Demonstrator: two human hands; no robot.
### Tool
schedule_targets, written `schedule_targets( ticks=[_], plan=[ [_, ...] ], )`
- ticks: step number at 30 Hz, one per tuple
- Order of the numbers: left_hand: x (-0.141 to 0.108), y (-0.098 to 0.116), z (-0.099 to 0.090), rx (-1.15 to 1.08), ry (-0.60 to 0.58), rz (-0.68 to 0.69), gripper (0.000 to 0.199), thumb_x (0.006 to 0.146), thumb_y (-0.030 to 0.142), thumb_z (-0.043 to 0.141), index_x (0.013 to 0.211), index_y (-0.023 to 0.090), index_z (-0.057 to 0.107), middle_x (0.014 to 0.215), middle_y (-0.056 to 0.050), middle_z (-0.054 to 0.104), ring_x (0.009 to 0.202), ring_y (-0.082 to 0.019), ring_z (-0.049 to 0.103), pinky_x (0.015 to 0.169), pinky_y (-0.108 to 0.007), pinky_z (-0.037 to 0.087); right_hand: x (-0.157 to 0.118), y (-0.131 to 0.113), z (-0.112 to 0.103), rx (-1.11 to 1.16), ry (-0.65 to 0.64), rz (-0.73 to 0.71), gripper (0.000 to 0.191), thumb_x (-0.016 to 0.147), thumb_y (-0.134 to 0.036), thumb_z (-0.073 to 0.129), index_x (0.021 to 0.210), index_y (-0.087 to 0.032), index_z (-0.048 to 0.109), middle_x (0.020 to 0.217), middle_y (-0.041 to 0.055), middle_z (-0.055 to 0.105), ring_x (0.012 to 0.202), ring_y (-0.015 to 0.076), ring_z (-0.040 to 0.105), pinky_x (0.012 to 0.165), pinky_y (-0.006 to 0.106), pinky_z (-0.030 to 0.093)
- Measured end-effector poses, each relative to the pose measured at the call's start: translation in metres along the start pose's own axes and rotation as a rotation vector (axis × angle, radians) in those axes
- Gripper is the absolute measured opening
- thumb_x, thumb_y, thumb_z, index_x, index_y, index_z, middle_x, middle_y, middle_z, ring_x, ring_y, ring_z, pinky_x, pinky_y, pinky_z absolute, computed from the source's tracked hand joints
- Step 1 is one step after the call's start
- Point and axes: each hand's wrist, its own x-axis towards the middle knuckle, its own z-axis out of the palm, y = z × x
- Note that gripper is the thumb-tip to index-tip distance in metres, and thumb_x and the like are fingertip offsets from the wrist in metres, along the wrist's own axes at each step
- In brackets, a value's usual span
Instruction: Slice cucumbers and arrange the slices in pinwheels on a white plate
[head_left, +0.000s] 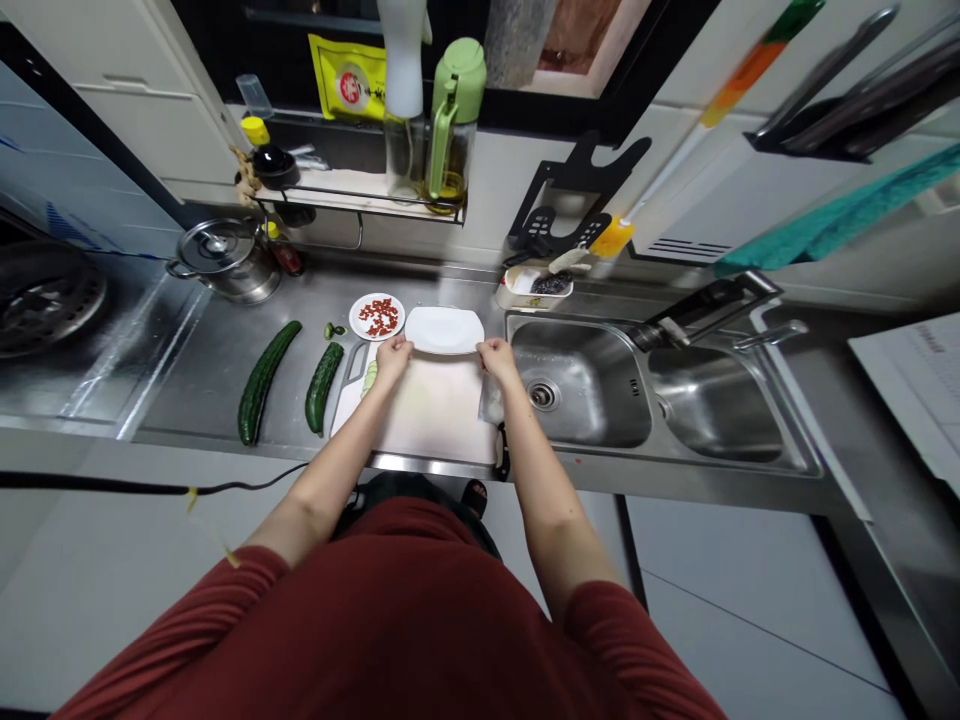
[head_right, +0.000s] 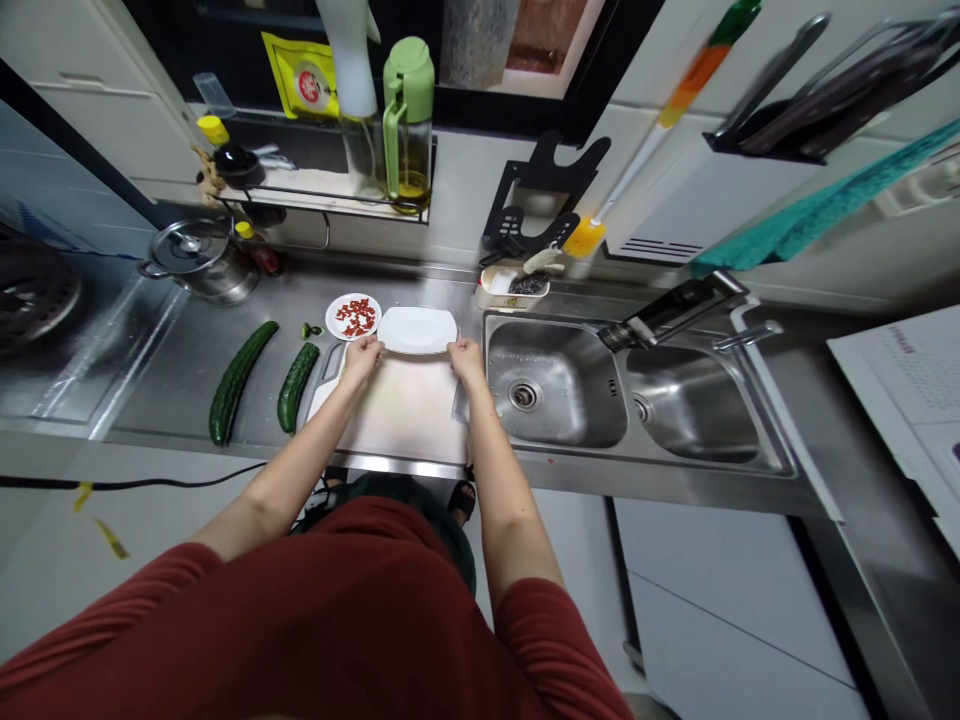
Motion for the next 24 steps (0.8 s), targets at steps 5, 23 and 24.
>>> schedule_targets(
  ticks=[5,23,24],
  plan=[
    [-0.033,-0.010,-0.021,-0.155,-0.027,-0.016,0.030,0.071,0.024,0.057,0.097,0.011,0.066,0.077,-0.003,0.066,0.055,-0.008,0.054,0.055,-0.019,0.043,-0.032,0.014,0.001,0.080,-0.008,-0.024,0.012,0.074,-0.027,0.052,0.081,-0.017,0.055,0.059,-0.0044,0.051,0.048,0.0099,0.047,0.047,0.019,0.038],
    [-0.108,-0.068,-0.064,-0.290,-0.111,-0.112,0.048,0.061,0.031,0.071,0.102,0.009,0.061,0.063,0.005,0.054,0.051,-0.006,0.049,0.054,-0.020,0.042,-0.113,0.087,0.022,0.118,0.016,-0.066,0.021,0.068,-0.039,0.058,0.079,-0.020,0.055,0.059,-0.0045,0.053,0.058,0.0145,0.051,0.057,0.025,0.042],
    [-0.109,-0.071,-0.065,-0.293,-0.114,-0.110,0.048,0.061,0.031,0.071,0.102,0.009,0.061,0.062,0.005,0.054,0.052,-0.006,0.049,0.053,-0.019,0.041,-0.114,0.089,0.024,0.112,0.018,-0.066,0.022,0.068,-0.039,0.058,0.078,-0.021,0.055,0.059,-0.0044,0.054,0.058,0.0148,0.052,0.057,0.025,0.042]
  ],
)
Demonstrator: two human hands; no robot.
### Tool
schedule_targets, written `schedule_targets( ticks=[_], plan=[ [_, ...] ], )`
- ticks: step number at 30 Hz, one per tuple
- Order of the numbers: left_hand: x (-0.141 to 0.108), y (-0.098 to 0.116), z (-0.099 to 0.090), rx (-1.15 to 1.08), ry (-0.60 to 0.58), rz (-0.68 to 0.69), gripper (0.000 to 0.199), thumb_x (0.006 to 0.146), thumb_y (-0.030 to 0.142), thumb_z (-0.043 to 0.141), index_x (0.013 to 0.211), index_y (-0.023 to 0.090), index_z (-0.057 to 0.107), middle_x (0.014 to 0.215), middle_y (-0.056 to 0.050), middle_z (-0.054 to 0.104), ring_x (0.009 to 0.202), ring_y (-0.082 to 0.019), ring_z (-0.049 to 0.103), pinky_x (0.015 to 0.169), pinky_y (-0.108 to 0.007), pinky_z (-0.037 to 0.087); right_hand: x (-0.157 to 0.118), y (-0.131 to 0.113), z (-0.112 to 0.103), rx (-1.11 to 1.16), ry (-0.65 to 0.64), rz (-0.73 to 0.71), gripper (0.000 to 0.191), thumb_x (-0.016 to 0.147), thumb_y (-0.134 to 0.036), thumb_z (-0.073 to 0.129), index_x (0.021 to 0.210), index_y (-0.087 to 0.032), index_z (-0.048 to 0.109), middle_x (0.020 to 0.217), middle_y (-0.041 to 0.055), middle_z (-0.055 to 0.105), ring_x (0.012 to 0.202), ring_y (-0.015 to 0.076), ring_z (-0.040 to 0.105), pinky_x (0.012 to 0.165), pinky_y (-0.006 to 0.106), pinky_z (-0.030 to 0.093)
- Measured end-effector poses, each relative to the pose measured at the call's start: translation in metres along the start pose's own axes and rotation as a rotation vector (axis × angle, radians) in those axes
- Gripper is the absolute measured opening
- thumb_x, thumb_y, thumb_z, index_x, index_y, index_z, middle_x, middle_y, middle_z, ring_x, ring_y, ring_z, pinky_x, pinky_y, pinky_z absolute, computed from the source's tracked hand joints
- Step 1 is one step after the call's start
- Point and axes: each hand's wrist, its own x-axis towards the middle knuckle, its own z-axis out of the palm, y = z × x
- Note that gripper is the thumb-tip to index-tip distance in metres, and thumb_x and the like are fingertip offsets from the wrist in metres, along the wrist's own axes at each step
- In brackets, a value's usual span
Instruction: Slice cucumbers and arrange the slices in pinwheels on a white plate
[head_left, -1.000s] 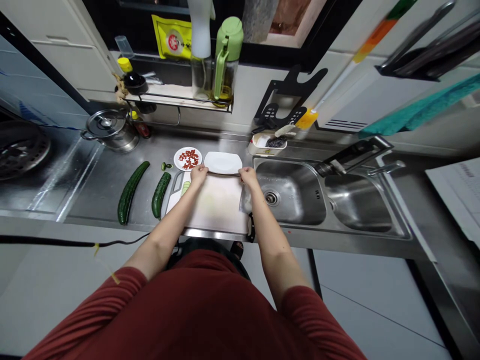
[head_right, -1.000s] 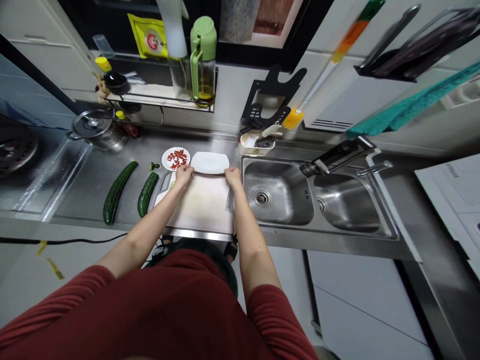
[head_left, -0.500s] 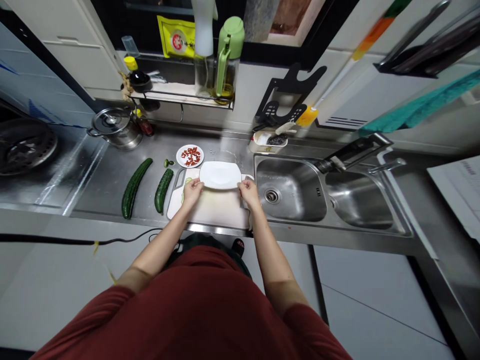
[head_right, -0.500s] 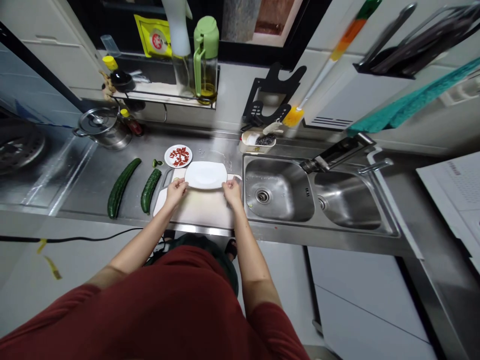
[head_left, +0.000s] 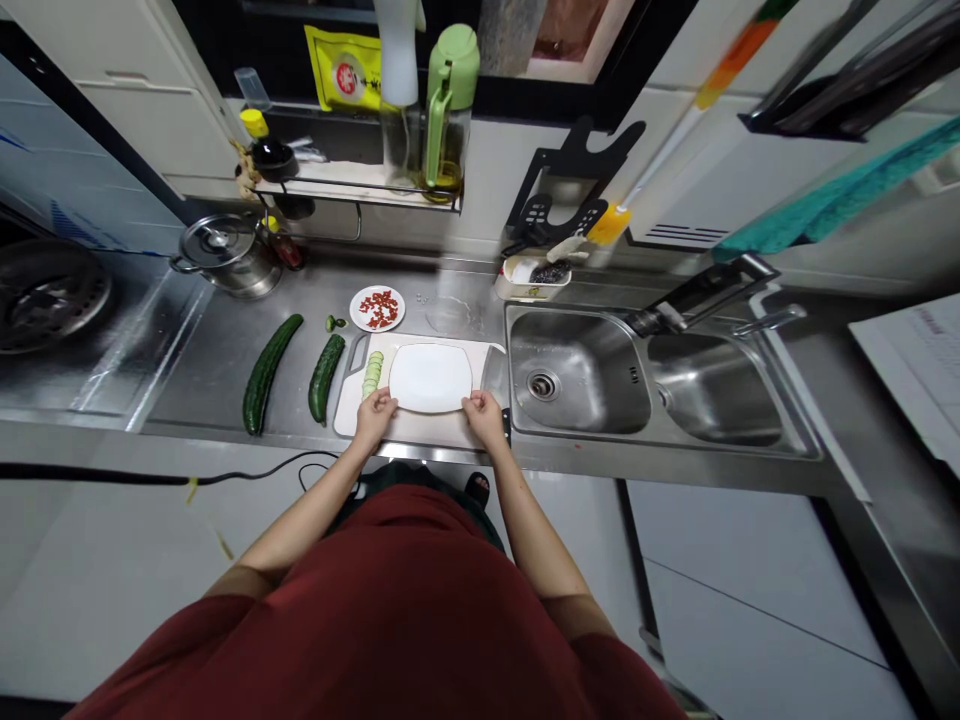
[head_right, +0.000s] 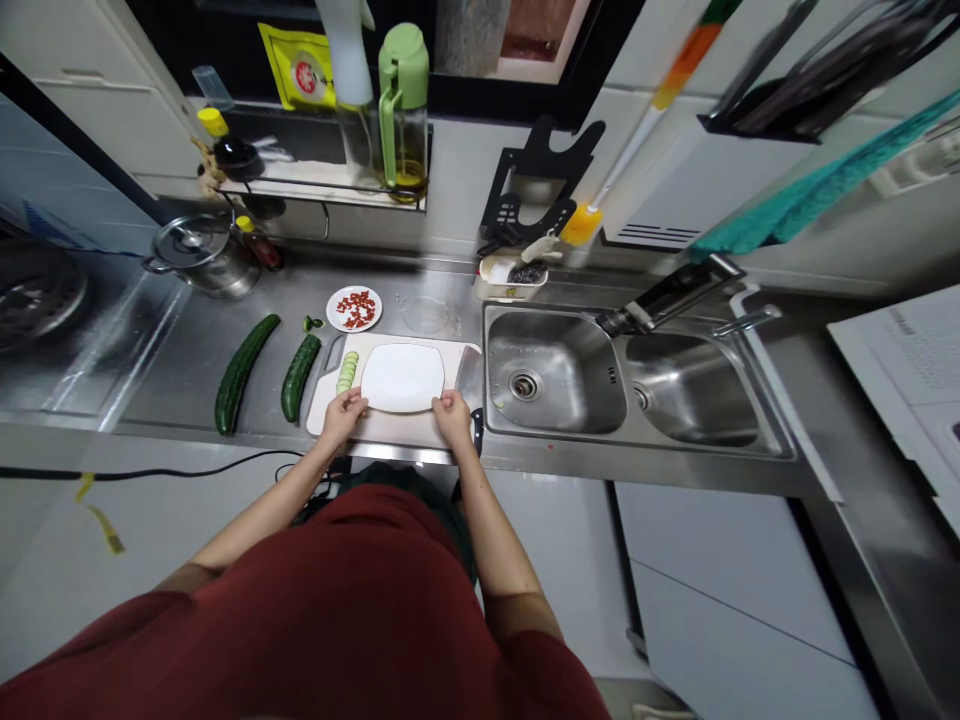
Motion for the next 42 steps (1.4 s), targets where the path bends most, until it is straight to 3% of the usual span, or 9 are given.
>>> schedule_targets(
  ticks=[10,24,34,39,42],
  plan=[
    [0.006,-0.024,-0.006,0.041,0.008,0.028,0.046,0.063,0.031,0.068,0.104,0.011,0.060,0.066,0.005,0.052,0.052,-0.006,0.050,0.055,-0.020,0.043,-0.002,0.013,0.008,-0.104,-0.013,-0.001,0.023,0.066,-0.041,0.053,0.078,-0.021,0.053,0.065,-0.0025,0.057,0.064,0.0167,0.054,0.067,0.028,0.042],
    [0.018,-0.048,-0.013,0.187,0.044,0.071,0.046,0.064,0.027,0.067,0.107,0.012,0.063,0.071,0.002,0.056,0.055,-0.008,0.052,0.059,-0.023,0.048,0.000,0.023,0.015,-0.208,-0.029,0.003,0.019,0.066,-0.034,0.051,0.079,-0.021,0.054,0.060,-0.0035,0.055,0.062,0.0173,0.054,0.065,0.027,0.039],
    [0.009,-0.034,-0.016,0.352,0.033,0.076,0.049,0.068,0.032,0.065,0.114,0.013,0.063,0.073,0.000,0.061,0.059,-0.012,0.057,0.065,-0.026,0.047,0.000,0.021,0.013,-0.264,-0.055,0.010,0.019,0.069,-0.033,0.050,0.081,-0.020,0.056,0.061,-0.0033,0.055,0.063,0.0173,0.053,0.064,0.027,0.038],
    [-0.003,-0.017,-0.019,0.618,0.143,0.170,0.037,0.075,0.033,0.061,0.109,0.020,0.060,0.076,0.002,0.060,0.061,-0.012,0.054,0.067,-0.026,0.043,-0.001,0.018,0.011,-0.308,-0.065,0.008,0.020,0.070,-0.033,0.050,0.082,-0.020,0.057,0.061,-0.0032,0.055,0.062,0.0167,0.052,0.064,0.026,0.037],
    [-0.007,-0.011,-0.020,0.740,0.243,0.209,0.033,0.077,0.032,0.060,0.109,0.023,0.056,0.086,0.000,0.061,0.072,-0.015,0.056,0.072,-0.028,0.041,-0.001,0.018,0.011,-0.306,-0.064,-0.005,0.020,0.069,-0.034,0.049,0.082,-0.020,0.057,0.061,-0.0034,0.054,0.062,0.0166,0.052,0.064,0.026,0.037]
  ],
)
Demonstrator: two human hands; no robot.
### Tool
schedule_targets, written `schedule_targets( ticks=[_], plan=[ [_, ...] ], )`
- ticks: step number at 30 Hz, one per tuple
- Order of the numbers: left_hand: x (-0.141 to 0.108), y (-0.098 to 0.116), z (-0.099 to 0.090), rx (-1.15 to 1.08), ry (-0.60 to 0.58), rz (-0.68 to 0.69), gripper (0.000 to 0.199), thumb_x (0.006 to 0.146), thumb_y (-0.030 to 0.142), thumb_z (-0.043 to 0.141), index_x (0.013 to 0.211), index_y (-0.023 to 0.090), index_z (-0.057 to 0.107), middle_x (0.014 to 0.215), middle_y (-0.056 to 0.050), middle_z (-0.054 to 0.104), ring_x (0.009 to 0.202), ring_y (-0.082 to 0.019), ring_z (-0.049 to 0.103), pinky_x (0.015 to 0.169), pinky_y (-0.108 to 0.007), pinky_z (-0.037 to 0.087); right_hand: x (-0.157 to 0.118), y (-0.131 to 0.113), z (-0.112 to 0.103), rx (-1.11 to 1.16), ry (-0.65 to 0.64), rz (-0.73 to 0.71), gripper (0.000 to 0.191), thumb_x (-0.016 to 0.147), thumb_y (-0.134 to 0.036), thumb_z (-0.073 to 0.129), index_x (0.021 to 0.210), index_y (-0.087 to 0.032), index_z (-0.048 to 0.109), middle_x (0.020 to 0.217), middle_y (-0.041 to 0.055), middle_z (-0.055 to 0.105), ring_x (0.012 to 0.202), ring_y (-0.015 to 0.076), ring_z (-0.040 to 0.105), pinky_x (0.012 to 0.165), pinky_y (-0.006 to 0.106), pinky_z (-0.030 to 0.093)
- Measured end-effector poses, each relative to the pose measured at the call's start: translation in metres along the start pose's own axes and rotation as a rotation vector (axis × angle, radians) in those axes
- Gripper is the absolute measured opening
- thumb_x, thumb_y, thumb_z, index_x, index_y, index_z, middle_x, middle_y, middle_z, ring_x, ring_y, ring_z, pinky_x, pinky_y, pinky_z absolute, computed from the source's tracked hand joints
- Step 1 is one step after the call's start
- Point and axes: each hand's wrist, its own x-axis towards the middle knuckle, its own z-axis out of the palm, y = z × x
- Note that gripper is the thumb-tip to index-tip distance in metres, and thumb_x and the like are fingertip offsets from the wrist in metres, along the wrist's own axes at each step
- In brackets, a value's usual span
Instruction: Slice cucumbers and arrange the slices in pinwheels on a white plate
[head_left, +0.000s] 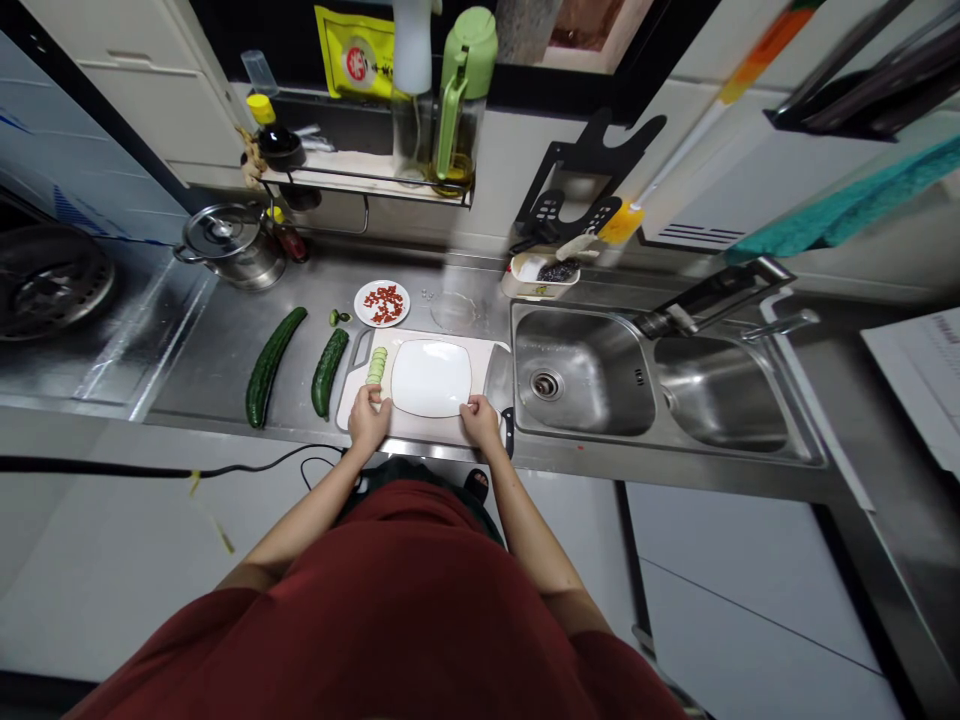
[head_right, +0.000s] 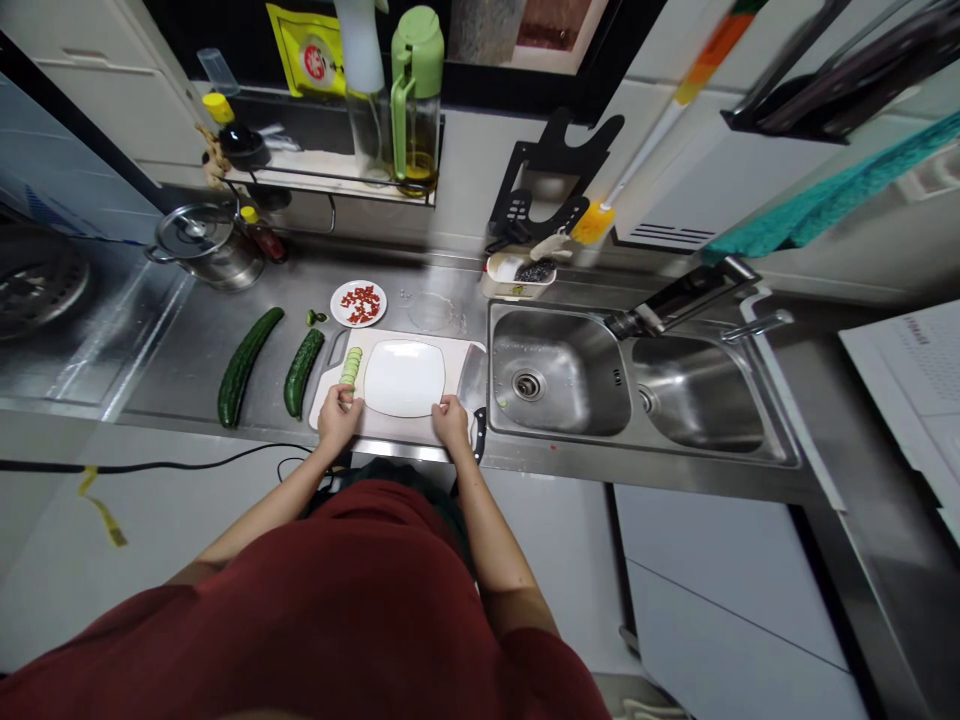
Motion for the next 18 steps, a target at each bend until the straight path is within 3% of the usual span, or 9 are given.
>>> schedule_targets(
  ticks=[4,7,18],
  plan=[
    [-0.0008,0.0018,-0.0023,0.138,0.123,0.022,0.035,0.076,0.029,0.061,0.111,0.024,0.054,0.105,-0.006,0.060,0.100,-0.026,0.053,0.088,-0.039,0.036,0.0010,0.0035,0.0019,0.030,0.003,-0.021,0.021,0.069,-0.036,0.048,0.082,-0.021,0.056,0.059,-0.0038,0.054,0.061,0.0172,0.052,0.063,0.027,0.037],
    [-0.0002,0.0006,-0.0023,0.194,0.150,-0.018,0.036,0.076,0.029,0.061,0.111,0.024,0.054,0.115,-0.010,0.057,0.109,-0.032,0.048,0.093,-0.046,0.030,0.0024,0.0067,0.0041,0.039,0.012,-0.027,0.021,0.069,-0.036,0.049,0.082,-0.021,0.056,0.059,-0.0038,0.054,0.062,0.0178,0.053,0.063,0.028,0.038],
    [0.0037,-0.0040,-0.0020,0.172,0.128,-0.042,0.033,0.078,0.026,0.059,0.111,0.024,0.052,0.112,-0.009,0.058,0.107,-0.031,0.045,0.095,-0.049,0.027,0.0007,0.0047,0.0022,0.050,-0.004,-0.014,0.022,0.069,-0.037,0.048,0.082,-0.021,0.055,0.059,-0.0046,0.052,0.061,0.0174,0.052,0.062,0.027,0.037]
  ],
)
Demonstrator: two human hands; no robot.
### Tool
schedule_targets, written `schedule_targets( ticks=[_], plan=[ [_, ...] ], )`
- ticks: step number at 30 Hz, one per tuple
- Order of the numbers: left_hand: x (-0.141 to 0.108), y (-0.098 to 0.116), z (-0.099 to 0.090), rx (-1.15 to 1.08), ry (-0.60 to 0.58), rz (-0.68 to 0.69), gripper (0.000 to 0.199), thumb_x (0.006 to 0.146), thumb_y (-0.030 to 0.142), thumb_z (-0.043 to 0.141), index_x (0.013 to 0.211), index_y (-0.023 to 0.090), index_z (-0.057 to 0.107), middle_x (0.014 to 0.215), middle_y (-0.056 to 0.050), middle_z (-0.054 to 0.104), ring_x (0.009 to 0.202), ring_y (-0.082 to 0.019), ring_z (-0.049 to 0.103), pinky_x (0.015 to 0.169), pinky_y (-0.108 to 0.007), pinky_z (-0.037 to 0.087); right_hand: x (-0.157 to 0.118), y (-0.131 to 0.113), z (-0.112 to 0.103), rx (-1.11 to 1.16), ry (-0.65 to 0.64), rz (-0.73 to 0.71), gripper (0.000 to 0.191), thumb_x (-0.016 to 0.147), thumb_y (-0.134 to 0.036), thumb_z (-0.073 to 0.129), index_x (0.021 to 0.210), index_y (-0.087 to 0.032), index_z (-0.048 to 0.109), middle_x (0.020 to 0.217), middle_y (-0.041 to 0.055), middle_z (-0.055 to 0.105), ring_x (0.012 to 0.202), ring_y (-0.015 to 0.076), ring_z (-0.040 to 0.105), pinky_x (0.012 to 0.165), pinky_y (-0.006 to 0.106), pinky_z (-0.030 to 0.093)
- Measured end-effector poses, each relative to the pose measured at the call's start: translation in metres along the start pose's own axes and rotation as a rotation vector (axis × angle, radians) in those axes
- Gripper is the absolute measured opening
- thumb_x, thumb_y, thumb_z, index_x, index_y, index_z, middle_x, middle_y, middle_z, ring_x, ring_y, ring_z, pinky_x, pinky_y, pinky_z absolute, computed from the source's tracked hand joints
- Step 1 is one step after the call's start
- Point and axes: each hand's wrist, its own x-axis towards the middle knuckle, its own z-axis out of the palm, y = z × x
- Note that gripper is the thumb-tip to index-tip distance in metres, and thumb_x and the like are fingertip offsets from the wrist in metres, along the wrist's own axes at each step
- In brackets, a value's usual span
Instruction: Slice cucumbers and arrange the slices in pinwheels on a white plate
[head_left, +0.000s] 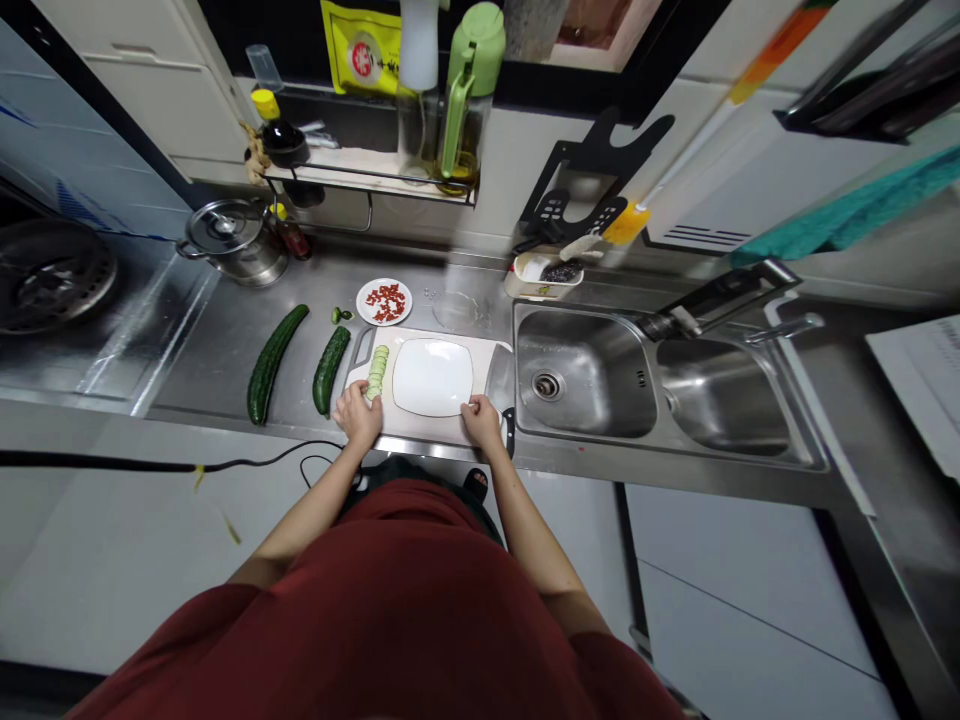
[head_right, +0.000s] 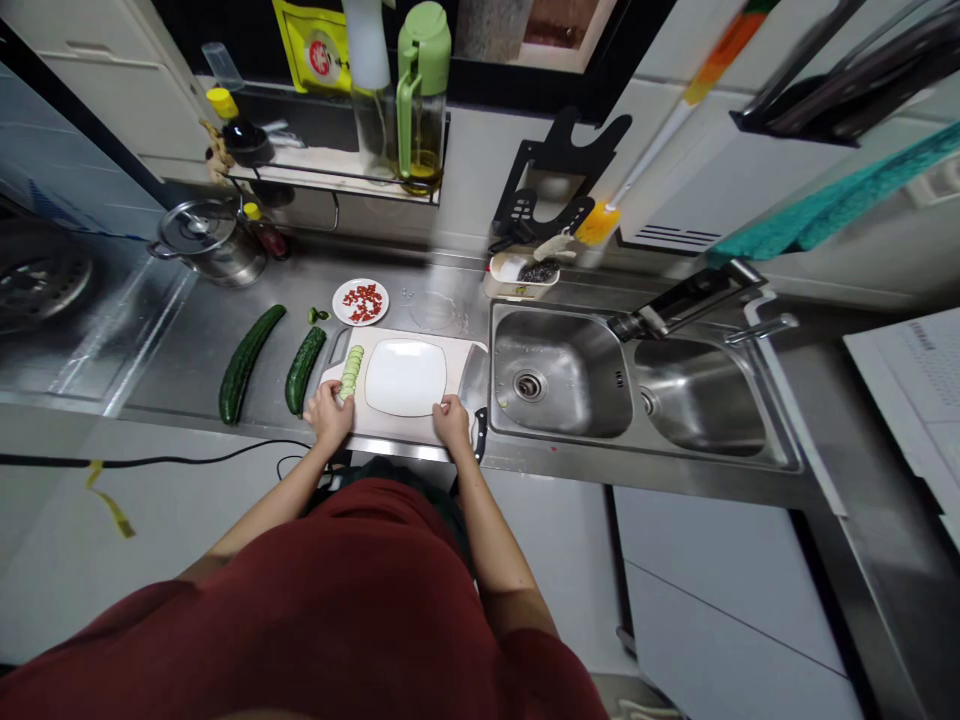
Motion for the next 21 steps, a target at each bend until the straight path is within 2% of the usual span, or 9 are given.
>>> schedule_targets(
  ticks=[5,10,12,17,21],
  plan=[
    [0.001,-0.002,0.003,-0.053,0.039,0.026,0.032,0.078,0.020,0.055,0.111,0.023,0.053,0.105,-0.008,0.059,0.104,-0.027,0.050,0.095,-0.045,0.030,0.000,0.000,0.000,-0.012,0.014,-0.010,0.022,0.069,-0.037,0.049,0.082,-0.021,0.056,0.059,-0.0046,0.053,0.061,0.0172,0.053,0.062,0.027,0.037],
    [0.002,-0.004,0.005,-0.221,0.072,0.056,0.028,0.078,0.017,0.054,0.106,0.020,0.054,0.094,-0.004,0.059,0.082,-0.018,0.056,0.092,-0.037,0.037,0.002,0.004,0.001,-0.016,0.015,-0.022,0.022,0.069,-0.037,0.049,0.083,-0.021,0.056,0.058,-0.0047,0.053,0.061,0.0174,0.053,0.062,0.027,0.038],
    [0.003,-0.002,0.004,-0.301,0.083,0.078,0.026,0.078,0.018,0.055,0.104,0.020,0.055,0.094,-0.004,0.058,0.079,-0.016,0.056,0.089,-0.033,0.040,0.002,0.005,0.002,-0.021,0.014,-0.027,0.023,0.070,-0.037,0.049,0.083,-0.021,0.057,0.058,-0.0048,0.052,0.060,0.0174,0.053,0.062,0.027,0.038],
    [0.004,0.012,0.004,-0.545,0.036,0.096,0.029,0.076,0.023,0.060,0.104,0.019,0.055,0.095,-0.004,0.057,0.074,-0.012,0.056,0.078,-0.026,0.046,0.001,0.002,0.001,-0.085,0.000,-0.023,0.025,0.072,-0.035,0.049,0.089,-0.019,0.059,0.062,-0.0031,0.055,0.063,0.0179,0.053,0.063,0.027,0.038],
    [0.006,0.021,0.006,-0.660,-0.012,0.086,0.029,0.075,0.024,0.062,0.102,0.019,0.057,0.091,-0.003,0.058,0.072,-0.011,0.056,0.078,-0.025,0.047,-0.005,-0.007,-0.006,-0.174,0.041,-0.054,0.035,0.078,-0.034,0.049,0.106,-0.017,0.059,0.071,0.0010,0.059,0.070,0.0197,0.055,0.069,0.028,0.040]
  ],
)
